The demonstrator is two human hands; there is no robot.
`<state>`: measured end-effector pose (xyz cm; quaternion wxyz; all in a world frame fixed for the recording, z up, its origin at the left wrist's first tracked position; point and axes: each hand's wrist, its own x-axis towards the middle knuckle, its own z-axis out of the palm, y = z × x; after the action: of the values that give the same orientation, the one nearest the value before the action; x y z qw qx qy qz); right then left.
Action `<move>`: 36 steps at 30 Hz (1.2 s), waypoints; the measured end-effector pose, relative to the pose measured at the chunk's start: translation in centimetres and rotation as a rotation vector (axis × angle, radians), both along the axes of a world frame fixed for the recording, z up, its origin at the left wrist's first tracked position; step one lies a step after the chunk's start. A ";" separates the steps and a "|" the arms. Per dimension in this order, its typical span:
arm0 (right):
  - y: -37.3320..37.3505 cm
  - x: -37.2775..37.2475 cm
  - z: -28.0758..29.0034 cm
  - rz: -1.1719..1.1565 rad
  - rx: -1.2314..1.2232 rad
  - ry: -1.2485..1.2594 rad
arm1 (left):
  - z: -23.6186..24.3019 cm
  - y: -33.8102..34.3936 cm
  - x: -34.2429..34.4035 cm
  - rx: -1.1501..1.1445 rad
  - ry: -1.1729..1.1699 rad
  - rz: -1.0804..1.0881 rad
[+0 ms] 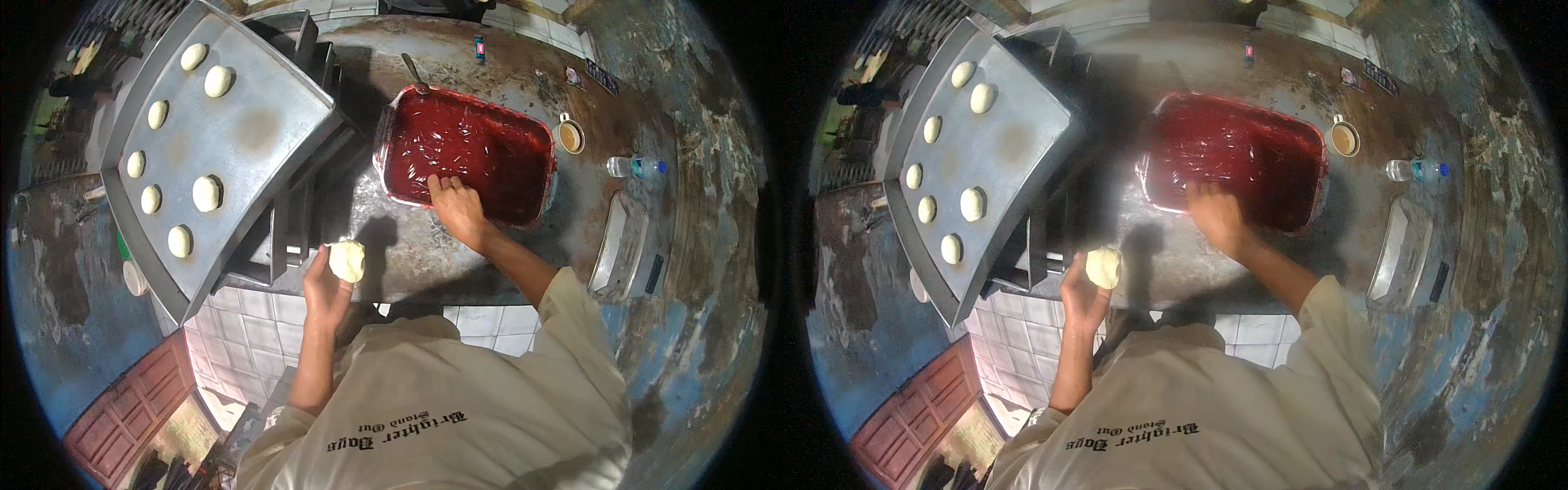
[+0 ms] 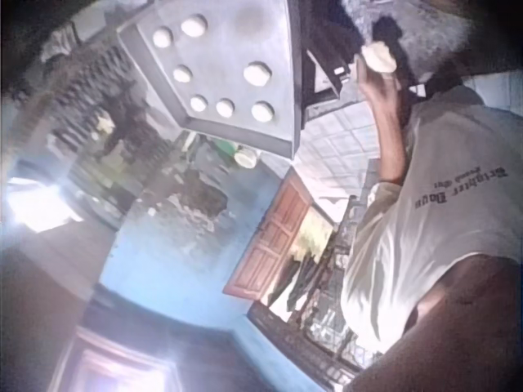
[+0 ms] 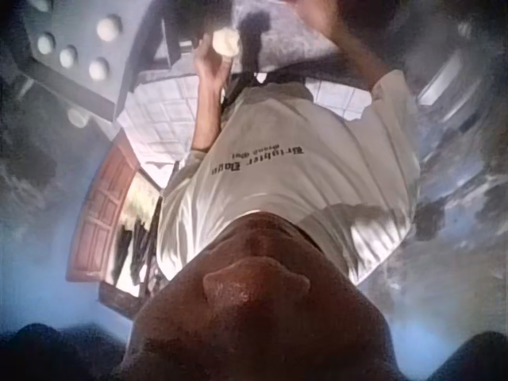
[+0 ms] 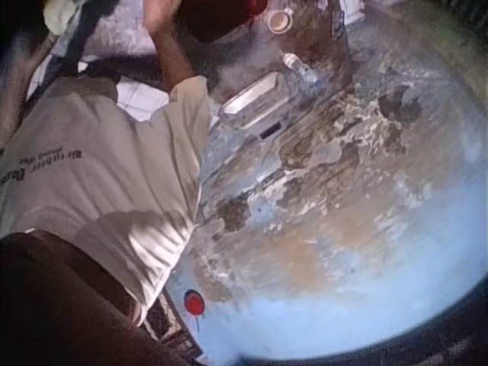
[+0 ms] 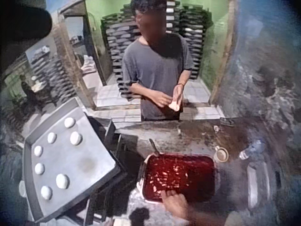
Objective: The person prepares bread rolls by filling dough with a red substance and placing them on a tray. The person scoops the red filling from a container, places it onto a piece of dough held in one hand, folds the dough over the filling to seal it, and then places the formed roll onto a metal tray alongside others.
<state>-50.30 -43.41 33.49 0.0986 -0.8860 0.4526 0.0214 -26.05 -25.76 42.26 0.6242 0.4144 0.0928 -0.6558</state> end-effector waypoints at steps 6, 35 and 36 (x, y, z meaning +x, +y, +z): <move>0.2 1.0 -2.1 0.079 -0.064 0.004 | -0.6 0.8 0.4 -0.014 0.005 0.045; 17.6 -3.3 2.7 -0.548 0.802 -1.374 | 3.0 -4.2 -6.6 -0.260 0.177 -0.230; 18.1 -3.7 3.9 -0.625 0.927 -1.505 | 3.4 -4.2 -6.9 -0.234 0.132 -0.222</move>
<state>-53.98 -25.28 37.43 0.7101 -0.3771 0.4337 -0.4067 -32.93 -29.96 45.63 0.5845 0.3027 0.0102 -0.7527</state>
